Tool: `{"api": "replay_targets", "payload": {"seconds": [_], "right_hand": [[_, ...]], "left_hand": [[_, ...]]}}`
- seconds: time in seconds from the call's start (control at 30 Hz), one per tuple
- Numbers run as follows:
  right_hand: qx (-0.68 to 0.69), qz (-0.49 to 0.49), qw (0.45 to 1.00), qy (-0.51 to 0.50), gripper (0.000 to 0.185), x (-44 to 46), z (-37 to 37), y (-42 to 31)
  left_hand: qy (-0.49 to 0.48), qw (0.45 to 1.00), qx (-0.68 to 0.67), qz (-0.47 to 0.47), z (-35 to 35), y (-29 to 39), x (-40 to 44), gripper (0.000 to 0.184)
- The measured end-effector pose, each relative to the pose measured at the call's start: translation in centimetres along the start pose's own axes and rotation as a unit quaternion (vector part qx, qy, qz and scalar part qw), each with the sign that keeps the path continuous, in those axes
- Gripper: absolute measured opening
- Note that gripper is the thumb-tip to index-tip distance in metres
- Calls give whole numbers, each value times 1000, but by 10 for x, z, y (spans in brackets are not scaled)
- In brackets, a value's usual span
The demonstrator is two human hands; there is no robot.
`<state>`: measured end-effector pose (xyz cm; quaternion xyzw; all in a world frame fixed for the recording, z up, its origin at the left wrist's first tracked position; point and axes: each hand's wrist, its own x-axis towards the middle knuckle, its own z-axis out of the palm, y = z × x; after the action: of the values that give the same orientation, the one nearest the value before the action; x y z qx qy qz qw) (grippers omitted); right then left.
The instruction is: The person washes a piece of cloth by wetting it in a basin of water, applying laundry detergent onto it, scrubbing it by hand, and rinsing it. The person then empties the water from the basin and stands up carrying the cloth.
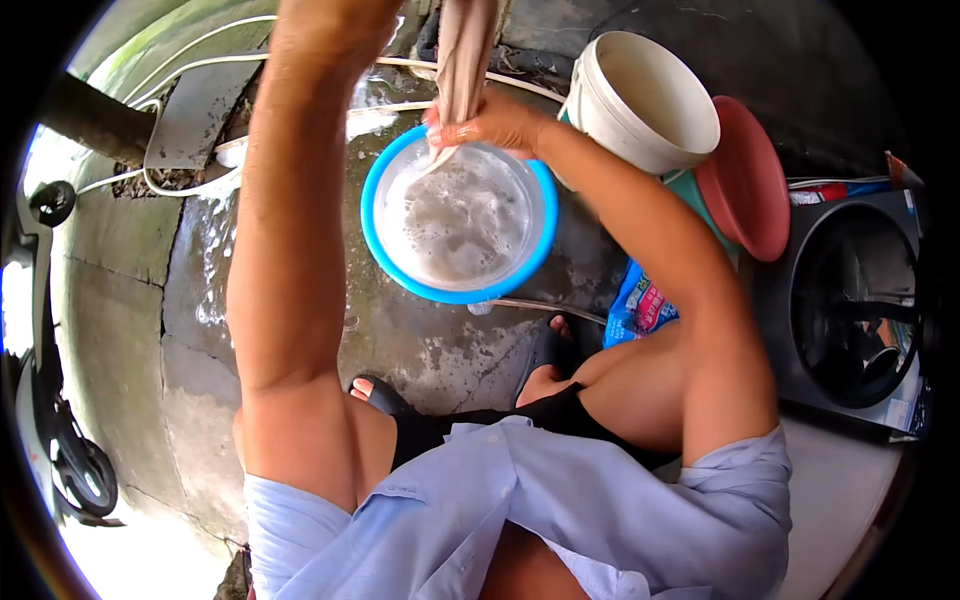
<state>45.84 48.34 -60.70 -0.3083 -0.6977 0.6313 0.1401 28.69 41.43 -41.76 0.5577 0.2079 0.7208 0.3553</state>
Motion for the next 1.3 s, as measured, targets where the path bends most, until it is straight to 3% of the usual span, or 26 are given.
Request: {"api": "replay_targets", "payload": {"seconds": [0.03,0.07,0.13,0.17,0.27,0.33,0.4,0.47,0.53,0.57,0.6,0.63,0.67,0.73,0.77,0.8,0.87,0.93,1.0,1.03,1.1,1.13,1.2,1.23,1.27,1.3], "right_hand": [[6,59,998,31,63,0,3,0],[13,120,991,61,56,-4,5,-1],[22,126,991,40,47,-11,-2,-10],[-30,112,992,52,41,-18,-4,-18],[-73,80,992,61,41,-21,-15,-32],[-138,36,986,91,30,-21,-19,-43],[-220,29,968,114,25,-22,-21,-63],[-210,9,967,141,23,-27,-13,-85],[-219,-4,966,138,24,-27,-14,-98],[-196,-40,968,151,26,-26,-13,-103],[-147,-35,979,140,25,-23,-12,-110],[-96,-30,986,130,26,-19,-11,-118],[-44,-26,991,120,27,-16,-11,-123],[-30,-64,991,111,22,-4,-15,-117],[-56,-61,988,133,26,0,-16,-116],[-82,-59,983,156,30,6,-18,-114],[-182,-77,947,255,32,22,-23,-73],[-272,-72,905,318,34,20,-18,-51],[-333,-120,879,320,28,20,-11,-9],[-382,-98,881,262,26,6,4,-7],[-437,-161,869,164,32,-11,25,28],[-412,-147,897,65,31,-27,36,21],[-330,-174,928,-13,42,-47,40,0],[-366,-202,908,25,49,-49,30,3],[-402,-230,884,64,57,-48,15,5],[-437,-256,856,104,64,-48,5,8]], "left_hand": [[0,1000,-5,-14,-21,-1,2,59],[4,999,34,-28,-44,-5,1,60],[11,992,108,-57,-99,-20,-8,61],[60,978,157,-124,-144,-45,-18,45],[34,948,147,-282,-192,-92,-77,63],[73,923,118,-358,-177,-118,-122,81],[33,908,28,-416,-160,-138,-158,85],[-12,884,102,-455,-122,-158,-181,86],[-155,872,63,-460,-111,-203,-204,84],[-183,874,185,-410,-90,-197,-204,82],[-206,861,304,-352,-70,-190,-205,80],[-185,859,266,-397,-57,-190,-203,83],[-158,898,289,-291,-46,-200,-208,82],[-93,930,91,-343,-35,-208,-206,79],[-66,907,-5,-415,-30,-200,-203,58],[-16,890,-77,-450,-26,-199,-206,53],[85,830,-218,-506,-21,-203,-219,45],[89,768,-369,-516,-21,-205,-235,50],[123,693,-536,-466,-18,-195,-240,51],[158,699,-523,-460,-15,-184,-235,51],[226,709,-497,-447,-7,-162,-220,51],[238,715,-489,-440,-17,-180,-226,45],[262,726,-473,-426,-49,-232,-243,35],[326,705,-444,-447,-50,-222,-235,17],[306,646,-515,-474,-62,-219,-230,15],[233,647,-546,-478,-71,-212,-230,16]]}}
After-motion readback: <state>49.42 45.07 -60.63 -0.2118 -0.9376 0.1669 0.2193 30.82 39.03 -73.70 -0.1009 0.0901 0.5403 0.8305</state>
